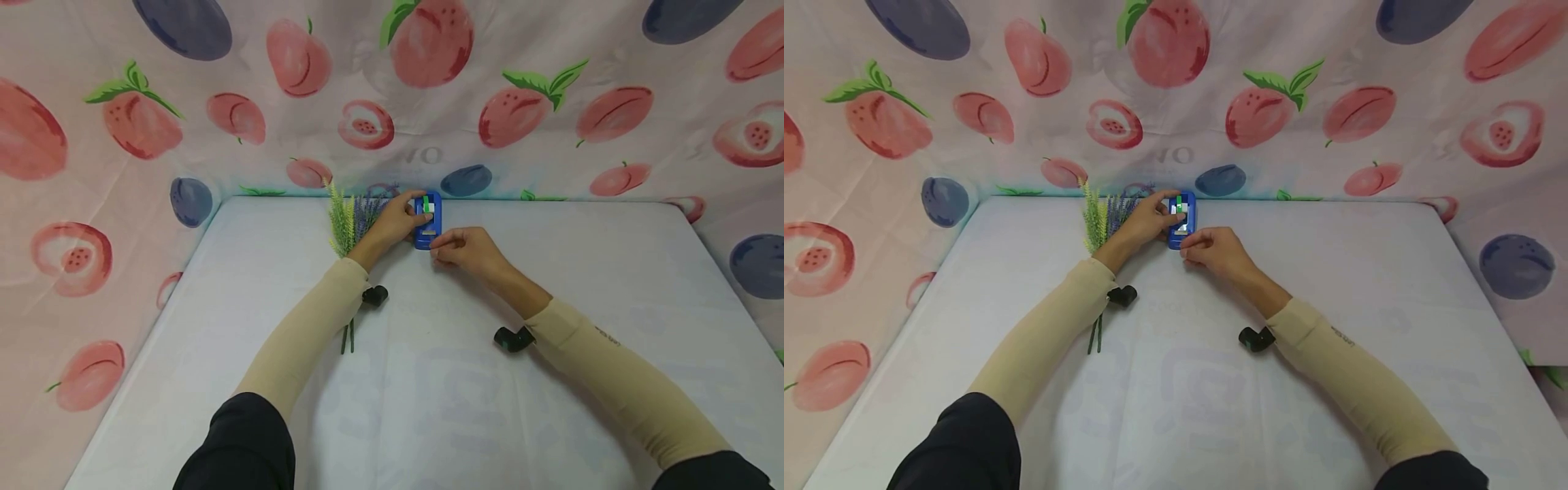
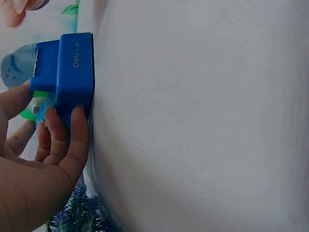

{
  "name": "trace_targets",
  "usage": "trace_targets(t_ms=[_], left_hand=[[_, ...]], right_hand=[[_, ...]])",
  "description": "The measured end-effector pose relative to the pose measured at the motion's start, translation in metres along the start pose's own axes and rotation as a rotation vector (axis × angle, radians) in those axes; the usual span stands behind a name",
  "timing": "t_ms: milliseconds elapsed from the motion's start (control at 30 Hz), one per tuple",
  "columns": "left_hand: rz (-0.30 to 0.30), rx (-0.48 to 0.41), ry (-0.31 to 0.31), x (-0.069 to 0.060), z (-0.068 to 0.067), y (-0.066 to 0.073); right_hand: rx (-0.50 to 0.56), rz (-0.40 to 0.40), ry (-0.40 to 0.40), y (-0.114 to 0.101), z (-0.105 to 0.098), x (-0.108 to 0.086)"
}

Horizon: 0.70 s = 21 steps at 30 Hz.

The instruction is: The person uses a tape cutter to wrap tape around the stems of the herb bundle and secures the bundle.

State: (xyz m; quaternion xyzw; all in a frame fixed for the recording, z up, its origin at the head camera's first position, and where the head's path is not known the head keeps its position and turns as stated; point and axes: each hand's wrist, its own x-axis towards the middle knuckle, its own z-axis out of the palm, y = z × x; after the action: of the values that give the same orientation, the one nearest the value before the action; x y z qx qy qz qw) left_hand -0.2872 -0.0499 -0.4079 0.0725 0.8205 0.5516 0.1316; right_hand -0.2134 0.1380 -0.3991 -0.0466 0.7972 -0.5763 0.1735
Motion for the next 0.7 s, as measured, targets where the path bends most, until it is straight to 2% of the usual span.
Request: trace_targets(t_ms=[333,700], left_hand=[[0.010,0.006,0.003,0.0008,0.0002,-0.0008],[0.013,0.022,0.002,0.0004,-0.0004,0.0006]], right_hand=[[0.098,0.008,0.004,0.0005,0.0061,-0.0060],[0.187,0.206,-0.050,0.0014,0.0033,-0.0057]])
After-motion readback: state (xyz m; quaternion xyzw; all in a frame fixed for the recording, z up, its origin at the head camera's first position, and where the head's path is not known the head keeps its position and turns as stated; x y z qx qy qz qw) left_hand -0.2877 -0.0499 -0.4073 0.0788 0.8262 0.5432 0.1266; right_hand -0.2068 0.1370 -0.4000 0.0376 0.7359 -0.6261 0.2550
